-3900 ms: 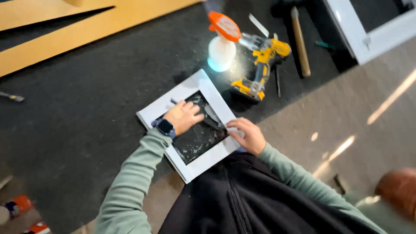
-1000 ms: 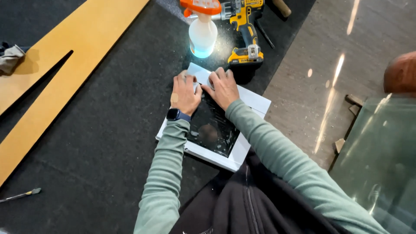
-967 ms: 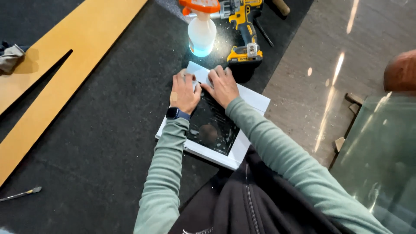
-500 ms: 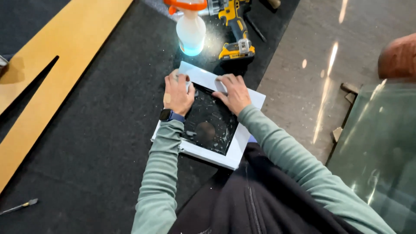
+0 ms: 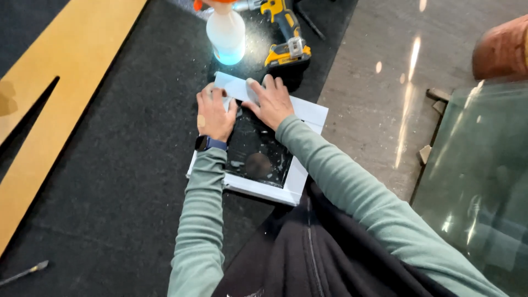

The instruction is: Assembling a window sash by inserting a glass pane, installing rubber seals, and attaching hardware.

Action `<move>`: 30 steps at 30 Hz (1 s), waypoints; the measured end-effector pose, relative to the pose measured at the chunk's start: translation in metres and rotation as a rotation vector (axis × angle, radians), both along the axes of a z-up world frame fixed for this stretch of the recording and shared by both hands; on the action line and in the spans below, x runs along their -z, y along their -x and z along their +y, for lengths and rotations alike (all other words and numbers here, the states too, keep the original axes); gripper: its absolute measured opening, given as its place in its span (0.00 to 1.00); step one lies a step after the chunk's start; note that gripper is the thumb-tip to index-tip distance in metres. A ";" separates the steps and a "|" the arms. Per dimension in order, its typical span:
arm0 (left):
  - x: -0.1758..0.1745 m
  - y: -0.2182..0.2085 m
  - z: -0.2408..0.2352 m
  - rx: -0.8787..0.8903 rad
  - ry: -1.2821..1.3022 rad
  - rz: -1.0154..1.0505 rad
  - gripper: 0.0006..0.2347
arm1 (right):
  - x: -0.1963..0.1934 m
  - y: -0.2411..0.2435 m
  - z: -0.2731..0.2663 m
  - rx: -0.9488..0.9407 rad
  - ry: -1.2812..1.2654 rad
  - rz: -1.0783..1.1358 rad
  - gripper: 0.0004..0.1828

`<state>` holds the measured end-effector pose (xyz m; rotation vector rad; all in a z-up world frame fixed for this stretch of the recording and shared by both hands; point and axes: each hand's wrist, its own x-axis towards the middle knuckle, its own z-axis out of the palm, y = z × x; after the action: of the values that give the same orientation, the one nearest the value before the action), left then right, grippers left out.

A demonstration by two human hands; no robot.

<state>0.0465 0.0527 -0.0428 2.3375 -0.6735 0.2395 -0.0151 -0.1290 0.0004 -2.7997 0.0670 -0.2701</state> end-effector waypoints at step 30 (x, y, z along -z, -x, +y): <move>-0.024 0.057 -0.074 0.549 -0.081 -0.191 0.09 | 0.006 0.097 -0.086 0.037 -0.050 0.000 0.15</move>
<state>-0.0109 -0.0217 -0.0186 2.1203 -1.4043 0.1862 -0.1117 -0.2146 -0.0055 -2.7514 0.1242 -0.2730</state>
